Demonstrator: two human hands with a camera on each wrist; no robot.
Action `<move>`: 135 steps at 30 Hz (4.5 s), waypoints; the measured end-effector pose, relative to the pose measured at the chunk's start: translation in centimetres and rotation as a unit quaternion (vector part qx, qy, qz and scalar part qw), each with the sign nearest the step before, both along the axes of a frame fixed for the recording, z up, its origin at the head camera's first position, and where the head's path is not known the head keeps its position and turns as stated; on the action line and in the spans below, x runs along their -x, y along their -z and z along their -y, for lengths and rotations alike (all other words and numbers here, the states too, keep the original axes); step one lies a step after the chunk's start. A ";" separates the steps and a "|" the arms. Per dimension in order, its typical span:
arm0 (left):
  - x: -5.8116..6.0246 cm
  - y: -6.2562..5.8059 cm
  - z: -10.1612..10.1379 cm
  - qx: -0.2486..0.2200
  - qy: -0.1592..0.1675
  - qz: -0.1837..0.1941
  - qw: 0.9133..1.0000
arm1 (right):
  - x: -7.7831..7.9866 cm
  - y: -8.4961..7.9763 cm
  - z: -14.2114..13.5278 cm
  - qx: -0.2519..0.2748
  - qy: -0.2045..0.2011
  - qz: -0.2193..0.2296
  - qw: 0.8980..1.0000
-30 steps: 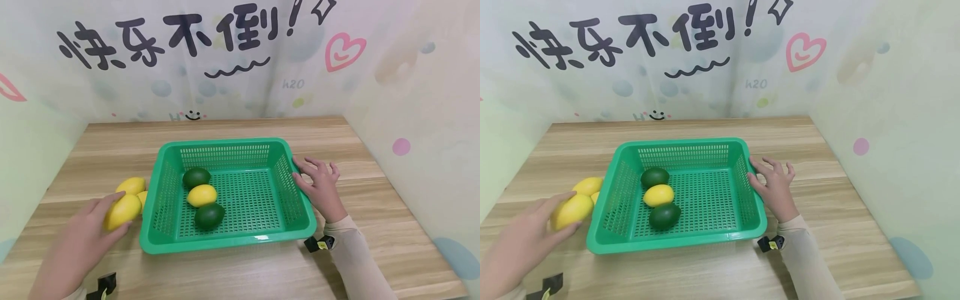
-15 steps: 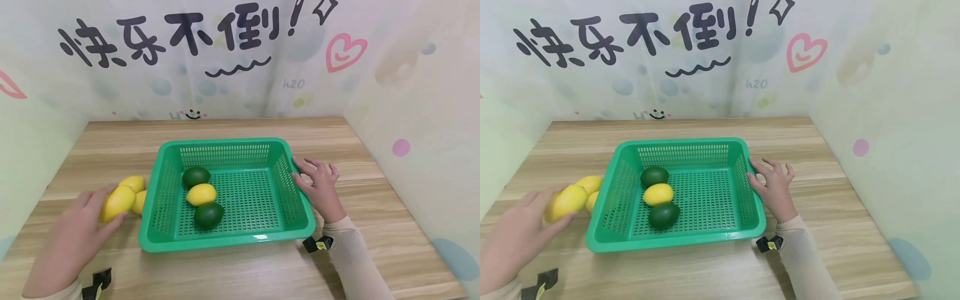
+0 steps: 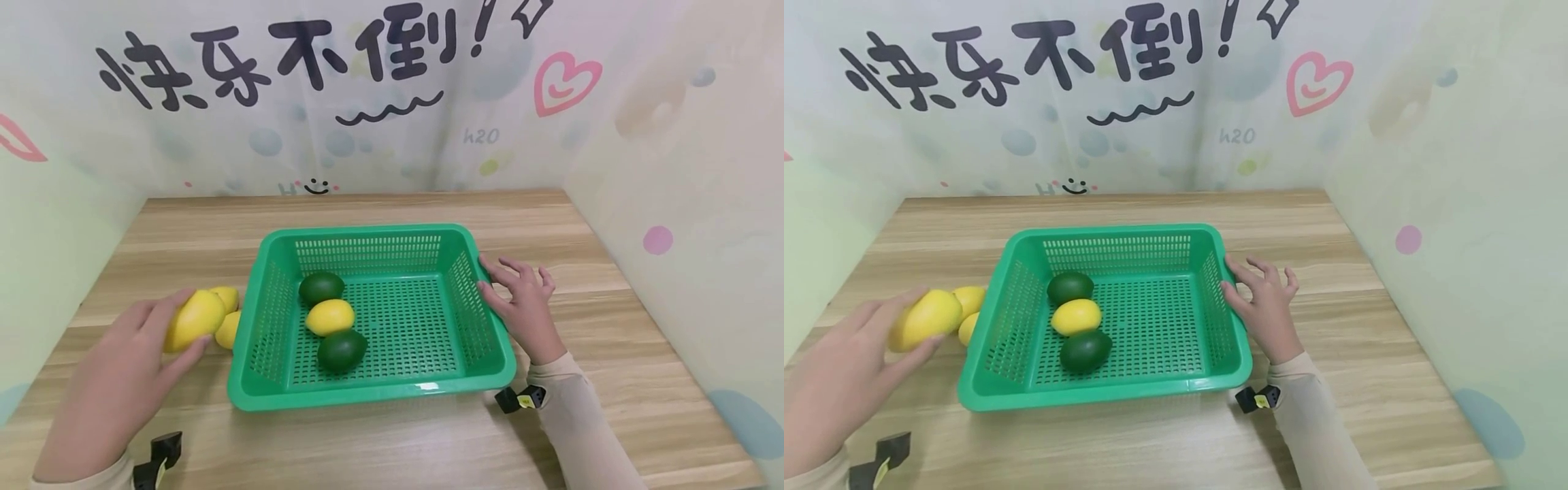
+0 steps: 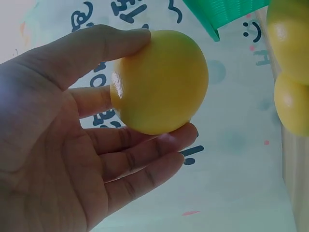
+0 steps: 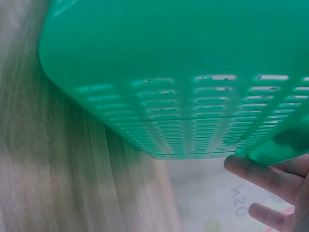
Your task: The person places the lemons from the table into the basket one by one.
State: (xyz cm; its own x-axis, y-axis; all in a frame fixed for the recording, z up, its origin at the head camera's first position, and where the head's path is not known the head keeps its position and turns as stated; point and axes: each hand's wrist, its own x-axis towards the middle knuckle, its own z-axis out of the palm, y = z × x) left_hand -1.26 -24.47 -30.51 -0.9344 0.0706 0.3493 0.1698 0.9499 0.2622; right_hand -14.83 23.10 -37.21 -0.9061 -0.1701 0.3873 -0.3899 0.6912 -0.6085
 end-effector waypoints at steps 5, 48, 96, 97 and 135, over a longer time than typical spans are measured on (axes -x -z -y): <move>0.2 -0.5 -0.6 0.007 0.012 -0.028 1.000 | 0.0 0.1 0.0 0.006 -0.002 0.005 1.000; 4.5 -2.7 -3.9 0.026 0.111 -0.035 0.993 | -0.3 -0.2 0.2 0.027 -0.002 0.015 1.000; 8.2 -4.7 -7.6 0.083 0.204 -0.030 0.975 | -0.4 -0.3 0.1 0.039 0.002 0.027 0.999; 8.3 -4.8 -7.7 0.086 0.206 -0.033 0.974 | -0.4 -0.3 0.1 0.040 0.002 0.027 0.999; 10.7 -4.1 -11.5 0.158 0.273 0.013 0.949 | -0.4 -0.2 0.1 0.046 -0.002 0.024 0.999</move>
